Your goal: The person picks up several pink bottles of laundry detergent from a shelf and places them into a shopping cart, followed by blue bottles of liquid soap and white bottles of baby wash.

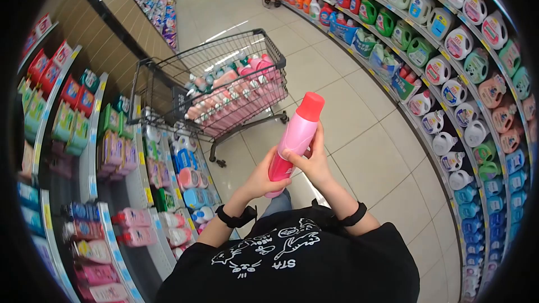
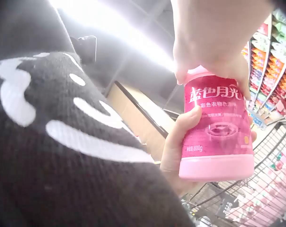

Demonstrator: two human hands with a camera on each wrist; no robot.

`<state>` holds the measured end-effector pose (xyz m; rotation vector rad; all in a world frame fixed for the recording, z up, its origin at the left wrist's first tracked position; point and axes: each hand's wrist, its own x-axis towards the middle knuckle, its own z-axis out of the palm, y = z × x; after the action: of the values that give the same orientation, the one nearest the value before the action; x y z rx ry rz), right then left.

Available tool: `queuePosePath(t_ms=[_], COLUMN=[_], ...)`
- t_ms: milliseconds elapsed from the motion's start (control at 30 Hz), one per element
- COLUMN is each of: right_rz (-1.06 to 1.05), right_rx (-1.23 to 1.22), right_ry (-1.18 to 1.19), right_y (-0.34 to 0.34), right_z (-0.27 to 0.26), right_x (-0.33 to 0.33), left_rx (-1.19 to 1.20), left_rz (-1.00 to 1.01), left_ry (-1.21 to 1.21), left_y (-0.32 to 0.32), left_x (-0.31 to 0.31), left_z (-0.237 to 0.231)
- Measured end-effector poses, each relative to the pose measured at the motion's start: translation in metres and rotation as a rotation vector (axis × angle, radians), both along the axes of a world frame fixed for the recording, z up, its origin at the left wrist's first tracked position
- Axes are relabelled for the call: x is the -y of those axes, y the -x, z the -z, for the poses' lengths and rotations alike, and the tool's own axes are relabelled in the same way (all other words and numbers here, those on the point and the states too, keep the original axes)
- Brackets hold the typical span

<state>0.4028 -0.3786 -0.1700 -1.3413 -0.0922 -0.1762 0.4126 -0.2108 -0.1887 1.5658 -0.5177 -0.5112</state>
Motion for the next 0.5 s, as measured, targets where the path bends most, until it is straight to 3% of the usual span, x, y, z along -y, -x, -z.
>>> queuePosePath(t_ms=[333,500], right_rz=[0.069,0.114], right_rx=[-0.15,-0.217], right_ry=[-0.098,-0.118], right_y=[-0.163,-0.216], right_z=[0.02,0.039], right_x=[-0.045,-0.05], left_rx=[0.237,0.153], left_rz=[0.037,0.128], left_ry=[-0.08,-0.038], left_y=[-0.192,-0.244], left_x=[-0.026,-0.036], left_z=[0.002,0.011])
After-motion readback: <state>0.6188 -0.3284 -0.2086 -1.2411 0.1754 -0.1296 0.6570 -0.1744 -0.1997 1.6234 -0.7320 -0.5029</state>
